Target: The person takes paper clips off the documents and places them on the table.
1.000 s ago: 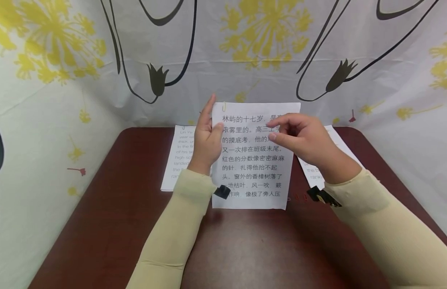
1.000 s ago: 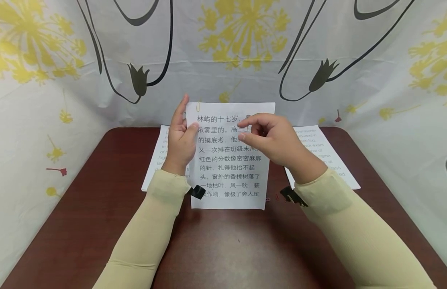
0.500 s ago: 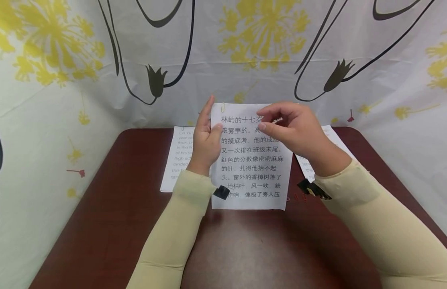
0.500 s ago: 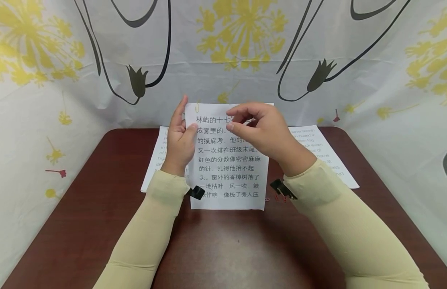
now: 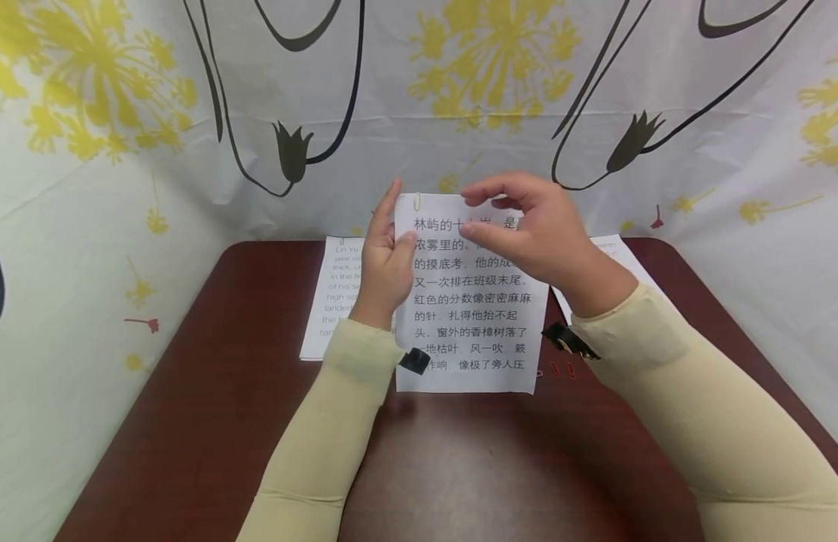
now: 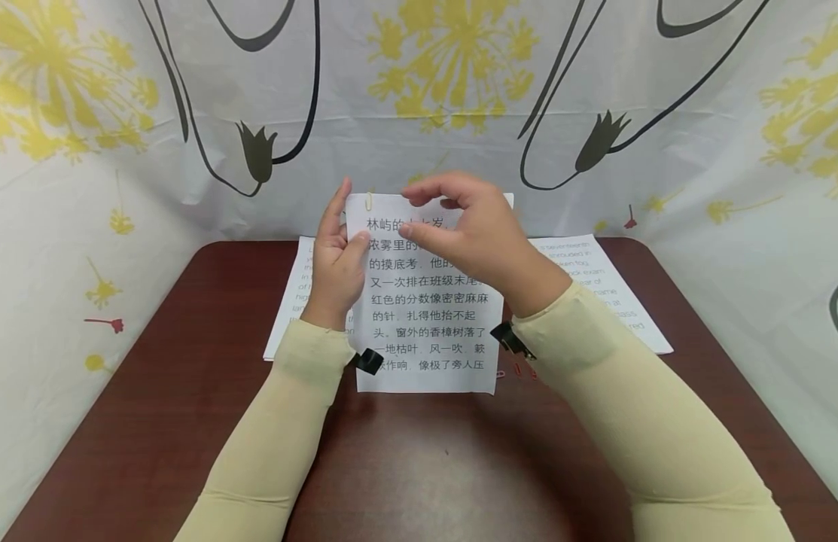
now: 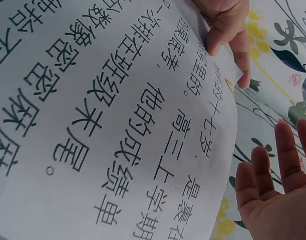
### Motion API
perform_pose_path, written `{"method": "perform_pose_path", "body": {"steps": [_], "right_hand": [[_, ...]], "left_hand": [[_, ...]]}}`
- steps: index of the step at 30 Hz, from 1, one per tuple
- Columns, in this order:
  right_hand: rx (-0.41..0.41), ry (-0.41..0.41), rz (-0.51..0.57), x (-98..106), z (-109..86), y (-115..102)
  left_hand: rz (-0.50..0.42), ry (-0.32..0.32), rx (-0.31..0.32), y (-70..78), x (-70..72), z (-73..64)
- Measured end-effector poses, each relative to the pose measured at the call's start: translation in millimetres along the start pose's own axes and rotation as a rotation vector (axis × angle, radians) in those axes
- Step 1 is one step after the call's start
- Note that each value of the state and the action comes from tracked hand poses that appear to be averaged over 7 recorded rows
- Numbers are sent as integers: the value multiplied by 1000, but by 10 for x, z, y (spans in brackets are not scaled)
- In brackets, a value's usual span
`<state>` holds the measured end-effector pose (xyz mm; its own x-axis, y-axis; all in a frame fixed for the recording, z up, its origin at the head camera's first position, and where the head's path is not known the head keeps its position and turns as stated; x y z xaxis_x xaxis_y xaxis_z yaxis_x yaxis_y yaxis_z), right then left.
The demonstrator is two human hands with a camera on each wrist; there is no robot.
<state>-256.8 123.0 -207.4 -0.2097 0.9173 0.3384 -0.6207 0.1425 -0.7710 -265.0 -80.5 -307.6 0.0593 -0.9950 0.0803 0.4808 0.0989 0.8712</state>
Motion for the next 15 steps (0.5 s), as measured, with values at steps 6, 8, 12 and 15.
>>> {"method": "perform_pose_path", "body": {"steps": [6, 8, 12, 15], "right_hand": [[61, -34, -61, -65, 87, 21], [92, -42, -72, -89, 119, 36], [142, -47, -110, -136, 172, 69], [189, -58, -144, -168, 208, 90]], "left_hand": [[3, -3, -16, 21, 5, -4], [2, -3, -21, 29, 3, -5], [2, -5, -17, 40, -2, -10], [13, -5, -12, 40, -6, -14]]}}
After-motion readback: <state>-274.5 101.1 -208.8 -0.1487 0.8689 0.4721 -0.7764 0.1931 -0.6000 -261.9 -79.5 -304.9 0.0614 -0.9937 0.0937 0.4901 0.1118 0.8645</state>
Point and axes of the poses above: each hand's wrist, its own z-axis towards the middle knuckle, its own x-axis out of the back of the hand, y = z × x, the point moved 2 cm from there along z, towards the middle knuckle, and after that the axes turned 14 degrees about z, right-handed, at the moved point
